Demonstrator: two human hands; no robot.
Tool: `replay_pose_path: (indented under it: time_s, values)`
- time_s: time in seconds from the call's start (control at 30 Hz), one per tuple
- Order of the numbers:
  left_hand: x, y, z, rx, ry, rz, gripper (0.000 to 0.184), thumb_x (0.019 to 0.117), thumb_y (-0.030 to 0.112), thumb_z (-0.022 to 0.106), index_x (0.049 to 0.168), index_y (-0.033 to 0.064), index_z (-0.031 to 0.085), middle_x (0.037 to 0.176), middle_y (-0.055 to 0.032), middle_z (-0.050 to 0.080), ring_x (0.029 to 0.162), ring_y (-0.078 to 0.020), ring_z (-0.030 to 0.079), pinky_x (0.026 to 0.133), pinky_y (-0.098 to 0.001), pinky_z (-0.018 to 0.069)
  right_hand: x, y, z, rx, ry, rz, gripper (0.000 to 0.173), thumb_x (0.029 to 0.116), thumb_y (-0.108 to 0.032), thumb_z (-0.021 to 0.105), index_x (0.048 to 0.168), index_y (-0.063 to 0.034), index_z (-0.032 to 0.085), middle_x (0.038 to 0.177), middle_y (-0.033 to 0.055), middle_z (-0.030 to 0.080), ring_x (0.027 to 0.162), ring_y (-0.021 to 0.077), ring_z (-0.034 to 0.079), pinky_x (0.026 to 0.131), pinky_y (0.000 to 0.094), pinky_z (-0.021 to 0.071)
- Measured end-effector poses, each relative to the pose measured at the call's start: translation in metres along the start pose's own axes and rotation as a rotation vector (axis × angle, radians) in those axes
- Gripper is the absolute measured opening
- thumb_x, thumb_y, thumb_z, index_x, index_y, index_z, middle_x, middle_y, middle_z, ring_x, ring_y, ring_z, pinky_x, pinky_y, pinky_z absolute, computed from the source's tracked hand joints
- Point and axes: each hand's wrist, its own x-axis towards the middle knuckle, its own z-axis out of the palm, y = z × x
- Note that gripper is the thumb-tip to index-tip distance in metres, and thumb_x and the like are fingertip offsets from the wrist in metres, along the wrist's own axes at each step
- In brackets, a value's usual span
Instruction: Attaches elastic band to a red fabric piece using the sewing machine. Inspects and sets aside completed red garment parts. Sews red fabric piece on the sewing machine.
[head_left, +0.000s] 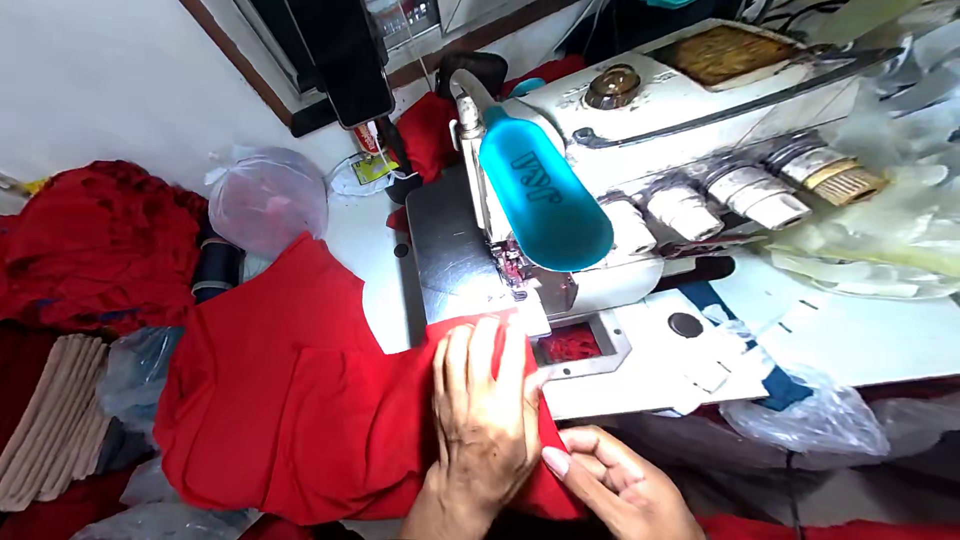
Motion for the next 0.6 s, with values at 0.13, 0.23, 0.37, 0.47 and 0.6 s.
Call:
replay_pose_path:
  time_s: [0.13,0.23,0.37,0.47,0.6]
  values:
    - [0.000,0.000,-0.003,-0.107,-0.075,0.029,0.040,0.1037,0.035,0.053,0.130,0.0104,0.072,0.136,-0.0104,0.066,0.132,-0.0293,0.058,0.114,-0.0438,0.0434,-0.007,-0.010,-0.008,0.070,0.040,-0.010,0.015,0.0940,0.002,0.067,0.106,-0.0072,0.064,0.074,-0.0079,0.071,0.063,0.0008,0.065,0.060,0.0201,0.0563]
    - [0.008,-0.005,-0.004,-0.153,-0.110,0.019,0.041,0.1052,0.031,0.052,0.132,0.0045,0.069,0.142,-0.0089,0.063,0.137,-0.0261,0.055,0.117,-0.0409,0.0420,0.001,-0.015,-0.007,0.113,0.073,-0.033,0.015,0.0935,0.002,0.067,0.106,-0.0075,0.064,0.074,-0.0063,0.071,0.063,0.0027,0.066,0.060,0.0204,0.0567]
    - [0.015,-0.009,-0.001,-0.155,-0.093,0.006,0.039,0.1055,0.028,0.051,0.132,0.0045,0.068,0.143,-0.0078,0.062,0.138,-0.0247,0.054,0.115,-0.0376,0.0436,0.010,-0.017,-0.005,0.153,0.111,-0.058,0.012,0.0935,0.001,0.067,0.104,-0.0059,0.065,0.073,-0.0033,0.071,0.063,0.0043,0.067,0.059,0.0203,0.0569]
    - [0.015,-0.009,-0.002,-0.152,-0.099,0.000,0.039,0.1057,0.027,0.051,0.133,0.0052,0.068,0.145,-0.0068,0.062,0.139,-0.0237,0.053,0.115,-0.0366,0.0426,0.010,-0.018,-0.005,0.184,0.104,-0.053,0.013,0.0937,0.002,0.067,0.105,-0.0048,0.065,0.074,-0.0013,0.073,0.063,0.0060,0.068,0.060,0.0214,0.0581]
    - [0.017,-0.010,-0.003,-0.157,-0.107,0.003,0.038,0.1058,0.026,0.051,0.132,0.0061,0.069,0.143,-0.0057,0.063,0.137,-0.0234,0.054,0.114,-0.0362,0.0442,0.008,-0.021,-0.002,0.194,0.110,-0.047,0.014,0.0936,0.003,0.066,0.105,-0.0046,0.065,0.074,-0.0016,0.073,0.063,0.0054,0.068,0.060,0.0210,0.0579]
